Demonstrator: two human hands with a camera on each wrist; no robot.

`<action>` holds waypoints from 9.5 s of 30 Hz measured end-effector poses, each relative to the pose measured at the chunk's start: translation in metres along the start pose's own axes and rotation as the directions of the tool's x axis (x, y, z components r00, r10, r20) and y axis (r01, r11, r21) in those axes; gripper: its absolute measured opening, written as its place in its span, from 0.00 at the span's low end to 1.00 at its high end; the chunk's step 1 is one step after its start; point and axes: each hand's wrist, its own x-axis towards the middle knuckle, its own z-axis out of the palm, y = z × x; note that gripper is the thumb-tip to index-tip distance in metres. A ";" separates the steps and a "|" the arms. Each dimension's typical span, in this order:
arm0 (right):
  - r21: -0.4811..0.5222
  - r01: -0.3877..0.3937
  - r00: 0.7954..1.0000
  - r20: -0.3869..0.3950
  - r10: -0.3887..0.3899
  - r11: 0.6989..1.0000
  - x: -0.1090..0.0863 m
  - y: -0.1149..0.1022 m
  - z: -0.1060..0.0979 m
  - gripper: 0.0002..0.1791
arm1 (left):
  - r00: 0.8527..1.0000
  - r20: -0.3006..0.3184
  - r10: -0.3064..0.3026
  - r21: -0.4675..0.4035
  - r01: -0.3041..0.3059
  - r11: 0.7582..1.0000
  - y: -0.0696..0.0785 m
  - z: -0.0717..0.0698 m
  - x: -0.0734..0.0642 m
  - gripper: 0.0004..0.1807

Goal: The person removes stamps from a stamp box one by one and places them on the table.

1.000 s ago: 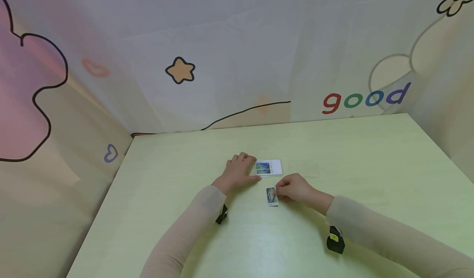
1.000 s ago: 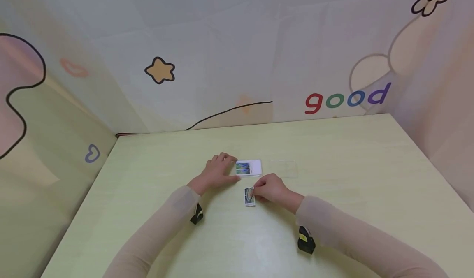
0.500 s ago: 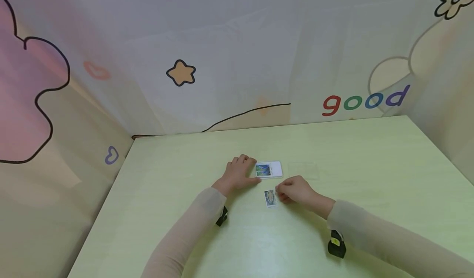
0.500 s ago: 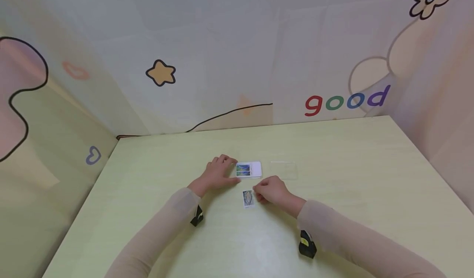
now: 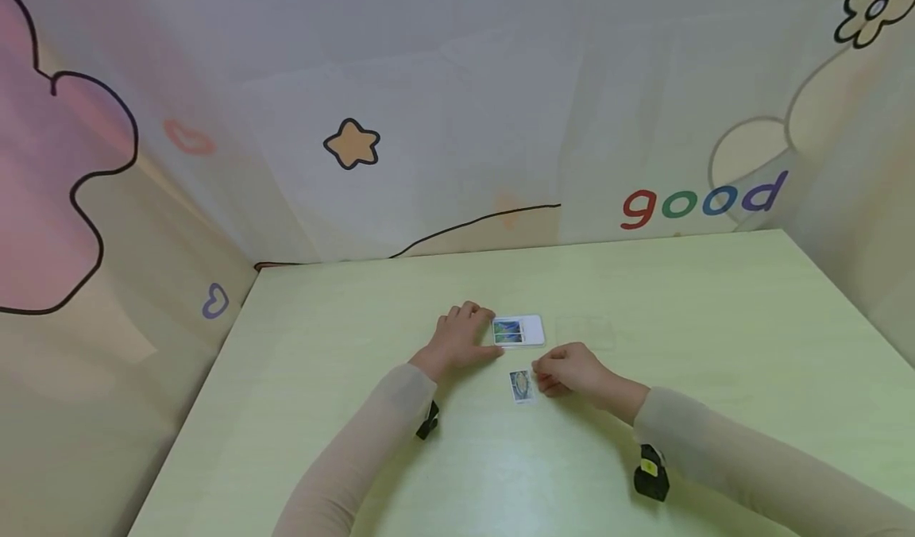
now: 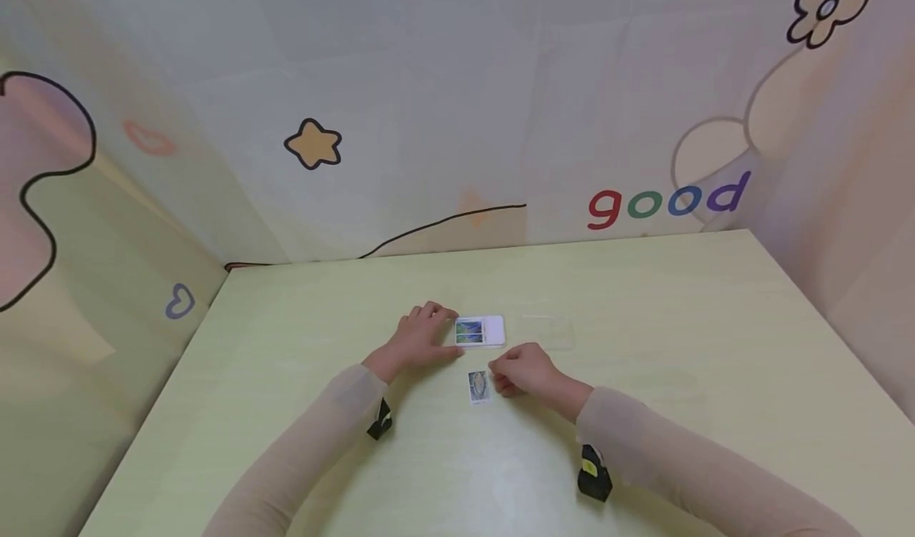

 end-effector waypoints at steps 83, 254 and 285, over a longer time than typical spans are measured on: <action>-0.850 0.320 0.851 0.064 -0.522 0.418 0.061 -0.029 -0.015 0.19 | 1.000 -0.001 0.004 -0.006 -0.004 1.000 -0.005 0.002 0.002 0.35; -0.149 0.068 0.996 0.071 -0.058 0.986 -0.005 -0.004 -0.038 0.07 | 0.999 -0.037 -0.009 -0.012 0.009 1.000 -0.003 0.007 0.000 0.35; -0.093 -0.016 0.997 0.075 0.023 0.996 -0.017 0.008 -0.031 0.08 | 0.999 -0.039 -0.012 -0.031 0.011 0.999 -0.003 0.008 0.000 0.35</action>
